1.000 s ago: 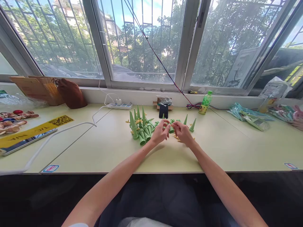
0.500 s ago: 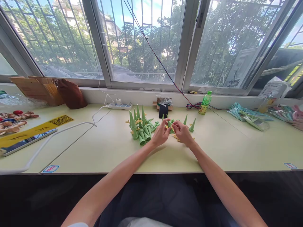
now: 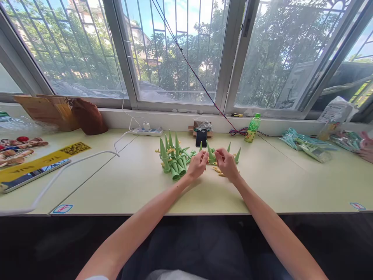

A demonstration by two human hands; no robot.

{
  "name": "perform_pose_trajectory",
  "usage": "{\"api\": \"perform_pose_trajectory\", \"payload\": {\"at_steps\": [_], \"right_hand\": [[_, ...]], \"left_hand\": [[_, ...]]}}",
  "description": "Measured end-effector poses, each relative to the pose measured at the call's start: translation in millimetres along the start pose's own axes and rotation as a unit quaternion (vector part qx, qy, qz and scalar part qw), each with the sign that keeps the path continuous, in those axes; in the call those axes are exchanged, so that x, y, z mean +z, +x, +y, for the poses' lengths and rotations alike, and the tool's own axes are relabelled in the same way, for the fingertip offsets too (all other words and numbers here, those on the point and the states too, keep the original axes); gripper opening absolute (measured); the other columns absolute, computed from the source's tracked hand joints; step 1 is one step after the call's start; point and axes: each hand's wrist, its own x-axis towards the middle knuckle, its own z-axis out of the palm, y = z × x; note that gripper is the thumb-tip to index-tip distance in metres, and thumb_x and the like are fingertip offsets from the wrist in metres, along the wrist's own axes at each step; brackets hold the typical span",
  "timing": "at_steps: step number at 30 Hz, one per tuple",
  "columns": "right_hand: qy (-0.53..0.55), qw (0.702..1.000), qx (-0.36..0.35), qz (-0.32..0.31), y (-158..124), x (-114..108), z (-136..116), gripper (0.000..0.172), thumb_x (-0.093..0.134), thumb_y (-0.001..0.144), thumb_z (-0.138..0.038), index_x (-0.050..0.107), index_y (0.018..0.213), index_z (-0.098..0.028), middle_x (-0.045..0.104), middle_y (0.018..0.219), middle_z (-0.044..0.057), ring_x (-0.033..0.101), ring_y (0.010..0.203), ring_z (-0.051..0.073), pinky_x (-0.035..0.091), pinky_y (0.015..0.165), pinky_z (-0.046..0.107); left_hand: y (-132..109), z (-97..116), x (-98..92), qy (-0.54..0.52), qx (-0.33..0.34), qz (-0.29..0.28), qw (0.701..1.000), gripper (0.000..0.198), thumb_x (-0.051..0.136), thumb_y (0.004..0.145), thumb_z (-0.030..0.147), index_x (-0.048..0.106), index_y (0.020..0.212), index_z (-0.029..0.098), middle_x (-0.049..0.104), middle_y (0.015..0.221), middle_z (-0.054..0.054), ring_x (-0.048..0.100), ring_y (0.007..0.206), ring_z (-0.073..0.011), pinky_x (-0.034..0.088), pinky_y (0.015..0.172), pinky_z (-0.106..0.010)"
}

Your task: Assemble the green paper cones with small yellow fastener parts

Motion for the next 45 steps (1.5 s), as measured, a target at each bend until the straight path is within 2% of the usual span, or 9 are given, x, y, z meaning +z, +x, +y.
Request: {"api": "perform_pose_trajectory", "payload": {"at_steps": [4, 12, 19, 23, 26, 31, 36, 40, 45], "right_hand": [[0.013, 1.000, -0.008, -0.010, -0.1, -0.4, -0.9, 0.025, 0.045, 0.095, -0.044, 0.053, 0.089, -0.021, 0.051, 0.064, -0.002, 0.044, 0.051, 0.012, 0.035, 0.052, 0.025], [0.014, 1.000, -0.002, -0.017, 0.4, 1.3, 3.1, 0.029, 0.044, 0.095, -0.047, 0.055, 0.092, -0.020, 0.059, 0.070, 0.001, 0.051, 0.056, 0.014, 0.038, 0.054, 0.025], [0.001, 1.000, 0.003, -0.025, 0.2, 0.5, 1.6, 0.030, 0.043, 0.095, -0.048, 0.055, 0.092, -0.020, 0.052, 0.062, -0.002, 0.043, 0.051, 0.013, 0.035, 0.052, 0.026], [-0.004, 0.999, 0.007, -0.032, 0.2, 0.7, 2.8, 0.031, 0.042, 0.096, -0.048, 0.055, 0.092, -0.021, 0.051, 0.060, -0.002, 0.042, 0.050, 0.013, 0.033, 0.051, 0.026], [0.002, 1.000, 0.008, -0.030, 0.0, 0.8, 3.3, 0.029, 0.042, 0.096, -0.048, 0.053, 0.091, -0.021, 0.049, 0.060, -0.003, 0.042, 0.050, 0.013, 0.033, 0.051, 0.025], [0.017, 0.999, 0.014, -0.025, 0.1, 0.3, 1.2, 0.027, 0.042, 0.096, -0.047, 0.051, 0.092, -0.021, 0.046, 0.059, -0.004, 0.040, 0.049, 0.013, 0.032, 0.050, 0.025], [0.020, 0.999, 0.018, -0.020, 0.5, 1.1, 1.7, 0.029, 0.043, 0.095, -0.047, 0.052, 0.093, -0.021, 0.048, 0.060, -0.003, 0.043, 0.049, 0.013, 0.033, 0.050, 0.025], [0.015, 0.999, 0.015, -0.028, 0.7, 1.8, 4.0, 0.030, 0.042, 0.095, -0.048, 0.054, 0.096, -0.020, 0.051, 0.061, -0.002, 0.045, 0.049, 0.013, 0.035, 0.050, 0.026], [0.002, 0.999, 0.005, -0.036, 0.4, 1.8, 5.8, 0.032, 0.042, 0.096, -0.048, 0.055, 0.099, -0.020, 0.059, 0.067, 0.001, 0.052, 0.054, 0.015, 0.039, 0.052, 0.026]], "left_hand": [[-2.4, 2.4, 0.3, -0.025, -0.011, -0.054, 0.998, 0.040, 0.049, 0.088, 0.058, 0.048, 0.088, 0.019, 0.055, 0.068, 0.003, 0.047, 0.042, -0.0069, 0.035, 0.040, -0.019], [-1.6, -5.8, -1.0, 0.037, 0.074, -0.016, 0.996, 0.037, 0.063, 0.081, 0.052, 0.053, 0.095, 0.018, 0.050, 0.065, 0.006, 0.043, 0.052, -0.0068, 0.041, 0.054, -0.020], [-3.1, -5.4, -3.3, 0.094, 0.094, -0.009, 0.991, 0.034, 0.058, 0.086, 0.047, 0.060, 0.104, 0.019, 0.045, 0.056, 0.007, 0.037, 0.049, -0.0073, 0.034, 0.052, -0.019], [-4.7, -2.3, -4.4, 0.086, 0.064, -0.024, 0.994, 0.039, 0.057, 0.087, 0.049, 0.062, 0.113, 0.020, 0.051, 0.051, 0.008, 0.041, 0.042, -0.0073, 0.037, 0.050, -0.019], [-6.6, 0.1, -4.6, 0.050, 0.041, -0.042, 0.997, 0.046, 0.055, 0.088, 0.052, 0.060, 0.120, 0.021, 0.061, 0.056, 0.005, 0.046, 0.035, -0.0076, 0.039, 0.043, -0.020], [-7.4, 0.1, -3.5, -0.010, 0.028, -0.046, 0.998, 0.054, 0.043, 0.092, 0.060, 0.059, 0.123, 0.018, 0.069, 0.070, -0.002, 0.055, 0.037, -0.0095, 0.039, 0.036, -0.019], [-3.7, -3.1, -1.5, -0.089, -0.015, -0.036, 0.995, 0.069, 0.032, 0.092, 0.067, 0.060, 0.122, 0.012, 0.071, 0.073, -0.007, 0.060, 0.040, -0.0115, 0.042, 0.034, -0.019], [-1.0, -3.5, -1.0, -0.130, -0.053, -0.031, 0.990, 0.069, 0.039, 0.089, 0.069, 0.062, 0.114, 0.009, 0.071, 0.070, -0.009, 0.062, 0.040, -0.0129, 0.042, 0.033, -0.019], [0.6, -2.2, -1.8, -0.155, -0.089, -0.042, 0.983, 0.063, 0.046, 0.085, 0.071, 0.062, 0.089, 0.010, 0.072, 0.070, -0.010, 0.063, 0.041, -0.0141, 0.043, 0.032, -0.019]]}}
